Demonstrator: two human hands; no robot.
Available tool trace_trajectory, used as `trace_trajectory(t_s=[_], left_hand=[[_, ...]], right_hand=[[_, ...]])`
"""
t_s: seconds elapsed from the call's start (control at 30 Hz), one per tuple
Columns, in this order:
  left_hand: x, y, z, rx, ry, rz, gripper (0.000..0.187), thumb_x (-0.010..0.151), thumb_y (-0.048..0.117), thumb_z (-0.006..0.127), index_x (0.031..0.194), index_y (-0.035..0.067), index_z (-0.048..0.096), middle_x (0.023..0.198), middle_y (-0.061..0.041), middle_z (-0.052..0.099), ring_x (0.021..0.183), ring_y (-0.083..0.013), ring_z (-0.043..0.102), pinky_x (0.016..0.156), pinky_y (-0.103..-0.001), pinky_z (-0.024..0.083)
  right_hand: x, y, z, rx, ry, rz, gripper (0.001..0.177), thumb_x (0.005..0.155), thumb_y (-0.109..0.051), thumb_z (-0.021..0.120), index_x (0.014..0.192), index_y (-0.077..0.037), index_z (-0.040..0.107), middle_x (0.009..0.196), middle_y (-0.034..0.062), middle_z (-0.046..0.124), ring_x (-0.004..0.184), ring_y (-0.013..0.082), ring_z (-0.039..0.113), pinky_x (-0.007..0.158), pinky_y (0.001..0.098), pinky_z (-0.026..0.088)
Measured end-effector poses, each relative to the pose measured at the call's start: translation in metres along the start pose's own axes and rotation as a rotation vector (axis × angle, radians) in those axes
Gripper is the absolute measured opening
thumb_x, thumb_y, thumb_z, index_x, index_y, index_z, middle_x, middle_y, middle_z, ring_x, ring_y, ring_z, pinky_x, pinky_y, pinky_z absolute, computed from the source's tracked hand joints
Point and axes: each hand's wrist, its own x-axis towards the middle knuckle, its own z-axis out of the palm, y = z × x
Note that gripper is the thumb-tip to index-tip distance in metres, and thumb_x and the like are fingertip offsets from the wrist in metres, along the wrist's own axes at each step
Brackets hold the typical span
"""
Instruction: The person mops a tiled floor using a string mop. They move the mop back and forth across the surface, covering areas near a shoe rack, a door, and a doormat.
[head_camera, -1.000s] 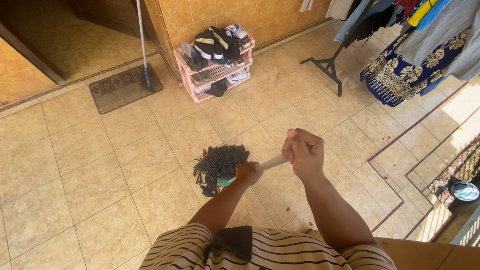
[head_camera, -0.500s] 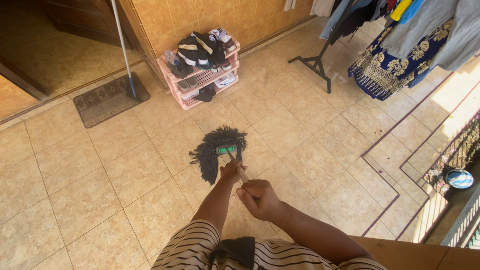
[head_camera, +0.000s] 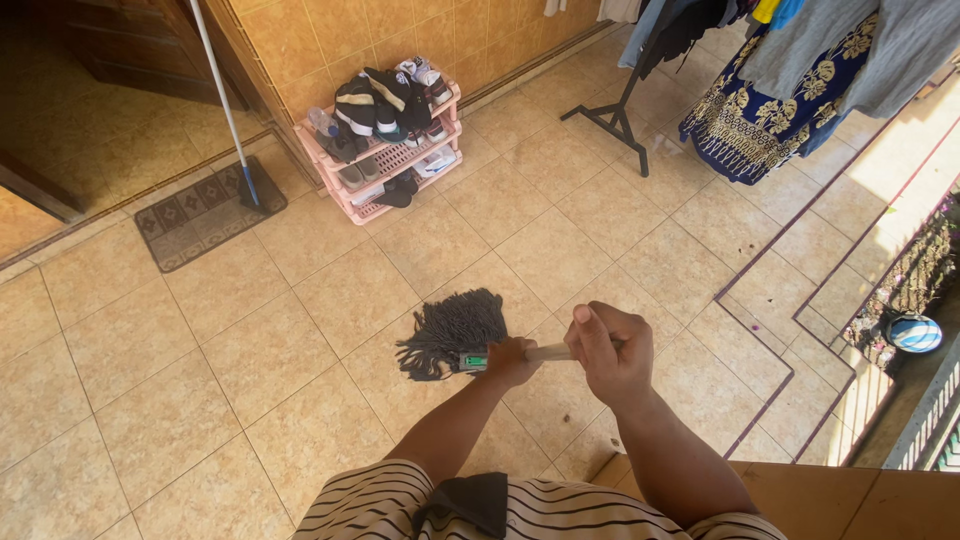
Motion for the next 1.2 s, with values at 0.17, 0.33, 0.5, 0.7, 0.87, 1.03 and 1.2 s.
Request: trace_trajectory(t_s=[0.17, 0.33, 0.5, 0.7, 0.87, 1.03, 1.2], left_hand=[[0.026, 0.010, 0.011, 0.141, 0.117, 0.076, 0.027, 0.090, 0.044, 0.059, 0.094, 0.021, 0.073, 0.106, -0.005, 0.068, 0.107, -0.0295, 0.065, 0.090, -0.061, 0.041], [0.042, 0.005, 0.013, 0.075, 0.043, -0.070, 0.038, 0.098, 0.054, 0.056, 0.095, 0.020, 0.073, 0.111, -0.004, 0.069, 0.112, -0.0284, 0.065, 0.100, -0.065, 0.034], [0.042, 0.006, 0.017, -0.035, 0.015, -0.069, 0.040, 0.093, 0.055, 0.062, 0.095, 0.016, 0.070, 0.112, -0.004, 0.069, 0.112, -0.0293, 0.064, 0.091, -0.059, 0.039], [0.023, 0.015, 0.040, -0.050, 0.039, 0.046, 0.040, 0.091, 0.057, 0.064, 0.095, 0.018, 0.073, 0.101, -0.008, 0.071, 0.103, -0.0314, 0.067, 0.084, -0.054, 0.048], [0.004, 0.037, 0.045, 0.013, -0.067, 0.163, 0.046, 0.090, 0.062, 0.065, 0.093, 0.016, 0.074, 0.094, -0.007, 0.072, 0.100, -0.0314, 0.067, 0.086, -0.059, 0.045], [0.009, 0.044, 0.029, 0.288, -0.018, 0.318, 0.040, 0.091, 0.057, 0.061, 0.097, 0.021, 0.077, 0.103, -0.008, 0.070, 0.105, -0.0294, 0.064, 0.091, -0.066, 0.040], [0.046, 0.040, 0.015, 0.205, 0.025, 0.185, 0.039, 0.092, 0.057, 0.061, 0.094, 0.021, 0.075, 0.107, -0.005, 0.071, 0.110, -0.0280, 0.064, 0.095, -0.063, 0.039]], right_hand=[[-0.014, 0.010, -0.011, -0.011, 0.112, -0.011, 0.053, 0.109, -0.030, 0.052, 0.063, -0.006, 0.055, 0.049, -0.0012, 0.046, 0.042, 0.0044, 0.038, 0.041, 0.0250, 0.027], [-0.036, 0.033, -0.005, -0.028, 0.075, -0.083, 0.050, 0.109, -0.030, 0.051, 0.065, -0.006, 0.060, 0.049, -0.0023, 0.047, 0.042, 0.0052, 0.041, 0.041, 0.0248, 0.033], [-0.052, 0.036, -0.012, -0.157, -0.049, -0.179, 0.048, 0.112, -0.027, 0.051, 0.072, -0.003, 0.065, 0.056, 0.0005, 0.053, 0.047, 0.0065, 0.046, 0.046, 0.0257, 0.035], [-0.045, 0.020, -0.038, 0.041, 0.029, -0.016, 0.050, 0.110, -0.026, 0.052, 0.066, -0.004, 0.059, 0.052, 0.0013, 0.052, 0.043, 0.0064, 0.042, 0.042, 0.0254, 0.032], [-0.037, -0.002, -0.047, 0.112, 0.179, 0.006, 0.051, 0.110, -0.026, 0.053, 0.064, -0.006, 0.054, 0.051, 0.0014, 0.050, 0.042, 0.0056, 0.038, 0.041, 0.0252, 0.028], [-0.043, -0.003, -0.037, -0.010, 0.218, 0.066, 0.049, 0.109, -0.026, 0.053, 0.065, -0.005, 0.060, 0.051, 0.0011, 0.047, 0.042, 0.0063, 0.038, 0.041, 0.0256, 0.027], [-0.043, 0.031, -0.022, -0.134, 0.123, -0.045, 0.047, 0.108, -0.025, 0.052, 0.067, -0.005, 0.063, 0.053, 0.0016, 0.054, 0.044, 0.0082, 0.046, 0.042, 0.0267, 0.034]])
